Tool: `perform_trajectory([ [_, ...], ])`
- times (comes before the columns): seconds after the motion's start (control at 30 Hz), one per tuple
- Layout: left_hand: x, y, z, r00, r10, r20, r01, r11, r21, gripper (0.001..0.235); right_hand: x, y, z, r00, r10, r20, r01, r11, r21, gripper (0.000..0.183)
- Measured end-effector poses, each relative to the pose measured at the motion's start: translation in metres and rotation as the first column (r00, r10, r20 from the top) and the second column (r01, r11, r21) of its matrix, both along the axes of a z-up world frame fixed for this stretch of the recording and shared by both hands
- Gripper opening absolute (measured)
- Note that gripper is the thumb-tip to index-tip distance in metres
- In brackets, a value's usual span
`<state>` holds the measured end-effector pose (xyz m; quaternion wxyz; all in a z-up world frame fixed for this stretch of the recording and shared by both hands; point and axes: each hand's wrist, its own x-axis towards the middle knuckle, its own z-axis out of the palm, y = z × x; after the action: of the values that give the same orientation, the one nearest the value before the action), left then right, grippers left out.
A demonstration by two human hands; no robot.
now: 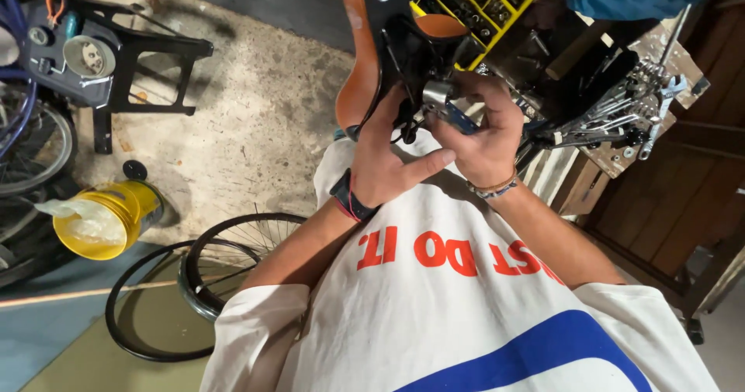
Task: The person assembles a bicycle seat by hand, inserting a metal spring and a metal clamp mechanism into the underside of the saddle. They then use a wrench to tighten the bolts securing the clamp to the seat rails.
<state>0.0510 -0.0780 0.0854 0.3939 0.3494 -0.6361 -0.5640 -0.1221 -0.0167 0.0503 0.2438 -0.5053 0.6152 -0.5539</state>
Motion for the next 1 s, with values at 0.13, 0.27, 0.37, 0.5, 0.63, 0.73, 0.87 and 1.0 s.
perform_trajectory([
  [0.13,-0.015,0.008,0.006,1.000,0.017,0.018,-0.014,0.988,-0.156,0.093,0.015,-0.019,0.027,0.990,-0.015,0.140,0.028,0.995,-0.095,0.049],
  [0.27,-0.019,0.016,0.008,0.982,-0.124,0.145,0.143,0.981,-0.128,0.093,0.025,-0.035,0.049,0.956,0.030,0.291,0.010,0.991,-0.135,0.047],
  [0.37,-0.023,0.022,0.002,0.978,-0.111,0.175,0.138,0.979,-0.151,0.106,0.022,-0.040,0.036,0.965,-0.079,0.250,0.114,0.985,-0.129,0.038],
  [0.5,-0.028,0.023,0.002,0.950,-0.087,0.300,0.151,0.968,-0.198,0.122,0.015,-0.042,0.013,0.945,-0.095,0.312,0.171,0.959,-0.224,0.039],
  [0.63,-0.030,0.024,0.009,0.938,-0.088,0.336,0.150,0.975,-0.164,0.125,0.017,-0.044,0.017,0.927,-0.120,0.355,0.211,0.950,-0.229,0.036],
  [0.73,-0.029,0.028,0.005,0.942,-0.085,0.325,0.154,0.969,-0.193,0.124,0.006,-0.043,0.001,0.923,-0.057,0.380,0.195,0.922,-0.335,0.051],
  [0.87,-0.030,0.037,0.011,0.924,-0.092,0.372,0.169,0.969,-0.181,0.127,0.009,-0.044,0.013,0.907,-0.163,0.388,0.282,0.919,-0.275,0.051],
  [1.0,-0.032,0.044,0.008,0.896,-0.091,0.435,0.187,0.965,-0.184,0.127,0.013,-0.037,0.021,0.938,-0.174,0.301,0.262,0.922,-0.284,0.055],
])
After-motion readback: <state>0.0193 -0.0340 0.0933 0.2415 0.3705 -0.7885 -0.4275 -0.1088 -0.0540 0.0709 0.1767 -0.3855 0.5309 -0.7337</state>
